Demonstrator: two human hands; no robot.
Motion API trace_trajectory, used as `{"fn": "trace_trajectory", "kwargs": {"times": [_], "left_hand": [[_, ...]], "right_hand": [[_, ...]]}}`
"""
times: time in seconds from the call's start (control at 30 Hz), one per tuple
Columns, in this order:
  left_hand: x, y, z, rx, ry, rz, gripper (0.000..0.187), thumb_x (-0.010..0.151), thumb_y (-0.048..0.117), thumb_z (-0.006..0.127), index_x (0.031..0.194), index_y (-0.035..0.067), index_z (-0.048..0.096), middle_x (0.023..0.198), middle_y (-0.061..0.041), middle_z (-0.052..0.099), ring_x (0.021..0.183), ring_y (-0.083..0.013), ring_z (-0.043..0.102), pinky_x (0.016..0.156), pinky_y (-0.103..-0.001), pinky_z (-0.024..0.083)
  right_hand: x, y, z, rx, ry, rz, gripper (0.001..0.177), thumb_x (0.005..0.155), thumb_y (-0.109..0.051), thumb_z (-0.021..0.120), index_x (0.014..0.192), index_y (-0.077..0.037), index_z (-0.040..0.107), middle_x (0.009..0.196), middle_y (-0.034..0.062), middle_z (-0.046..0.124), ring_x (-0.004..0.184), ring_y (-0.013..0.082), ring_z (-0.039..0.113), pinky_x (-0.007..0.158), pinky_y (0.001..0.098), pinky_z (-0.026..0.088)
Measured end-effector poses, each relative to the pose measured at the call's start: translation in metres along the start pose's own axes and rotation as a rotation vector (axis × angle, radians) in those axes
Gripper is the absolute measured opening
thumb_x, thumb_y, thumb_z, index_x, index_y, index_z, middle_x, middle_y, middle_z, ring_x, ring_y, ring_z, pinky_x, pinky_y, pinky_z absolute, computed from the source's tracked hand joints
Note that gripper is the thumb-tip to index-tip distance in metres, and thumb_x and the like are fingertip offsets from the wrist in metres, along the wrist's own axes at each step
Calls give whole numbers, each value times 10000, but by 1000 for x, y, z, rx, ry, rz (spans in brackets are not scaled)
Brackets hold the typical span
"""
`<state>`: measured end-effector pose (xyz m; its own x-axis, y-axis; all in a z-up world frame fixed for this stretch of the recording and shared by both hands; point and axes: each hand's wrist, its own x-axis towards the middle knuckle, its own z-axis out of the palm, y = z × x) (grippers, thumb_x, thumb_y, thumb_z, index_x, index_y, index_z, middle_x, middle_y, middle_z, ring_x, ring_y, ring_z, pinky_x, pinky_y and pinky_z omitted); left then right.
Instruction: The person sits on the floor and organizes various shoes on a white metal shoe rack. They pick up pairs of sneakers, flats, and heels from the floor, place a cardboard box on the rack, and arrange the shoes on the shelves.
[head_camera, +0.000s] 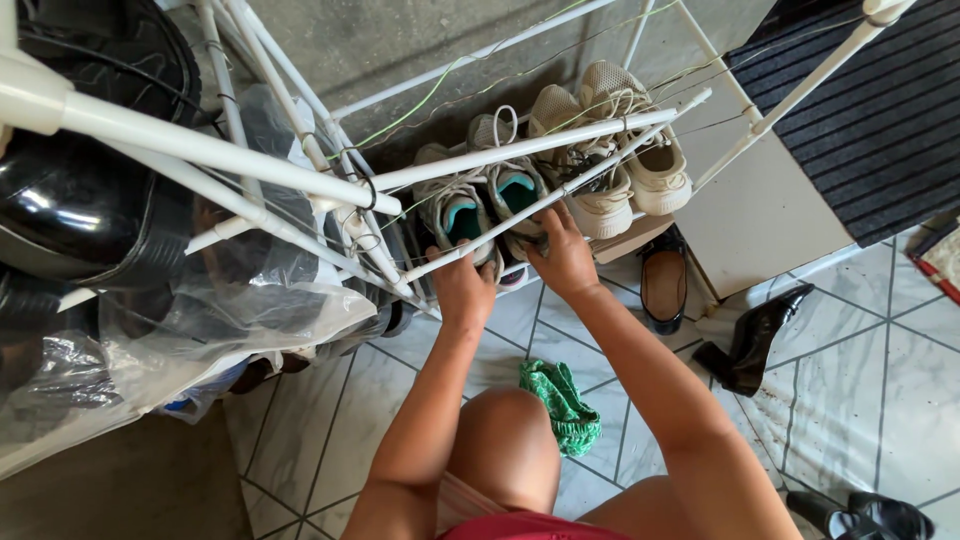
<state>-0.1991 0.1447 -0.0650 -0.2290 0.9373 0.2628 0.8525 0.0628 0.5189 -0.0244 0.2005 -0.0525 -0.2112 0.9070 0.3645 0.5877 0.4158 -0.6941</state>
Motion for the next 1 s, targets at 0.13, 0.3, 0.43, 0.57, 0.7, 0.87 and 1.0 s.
{"fn": "trace_trajectory", "kwargs": {"times": [0.13,0.3,0.43,0.57,0.7,0.87,1.0], "left_hand": [[-5,-5,1,-56,21,-38,476,807,174,818,1209,-1,633,1175,-279,634,1243,-522,443,1052,-578,386],[-6,-5,3,-40,5,-20,423,823,166,811,1173,-5,647,1130,-241,663,1261,-516,432,1082,-590,359],[-8,-9,10,-22,35,-3,487,850,177,812,1255,-5,614,1169,-294,609,1254,-519,431,1075,-603,355],[-13,-5,2,-111,50,-35,691,827,185,828,1404,10,491,1309,-333,516,1265,-516,434,1064,-587,374],[-27,17,-21,-135,92,-72,1014,745,220,882,1530,-31,290,1410,-371,415,1267,-531,421,1055,-612,356],[-63,62,-39,-34,237,312,684,788,205,852,1374,57,533,1429,-281,456,1363,-486,421,1079,-597,365],[-44,78,-46,-37,305,516,441,911,137,788,1327,104,646,1447,-152,510,1388,-380,483,1118,-541,363]], "right_hand": [[-2,5,-2,36,-35,12,493,778,-92,826,1206,-44,588,1351,191,579,1120,414,641,901,468,561],[-7,1,1,46,-62,1,491,782,-102,832,1207,-47,593,1504,210,508,1135,409,640,892,463,570],[-8,-1,3,-12,-42,-82,535,782,-120,826,1265,-57,605,1514,258,452,1201,456,588,909,484,555],[-8,1,3,-76,-67,-98,589,803,-158,801,1337,-40,581,1481,309,423,1212,506,538,872,518,542],[-10,18,3,-69,102,25,630,721,-148,807,1293,-19,577,1248,201,597,1086,422,575,895,493,479],[30,50,-2,1369,122,599,227,967,-156,604,1157,-38,641,1148,87,763,854,174,557,683,320,405],[38,46,-23,1634,93,719,191,1037,-204,505,1124,-107,645,1052,72,745,807,163,595,689,291,478]]}}
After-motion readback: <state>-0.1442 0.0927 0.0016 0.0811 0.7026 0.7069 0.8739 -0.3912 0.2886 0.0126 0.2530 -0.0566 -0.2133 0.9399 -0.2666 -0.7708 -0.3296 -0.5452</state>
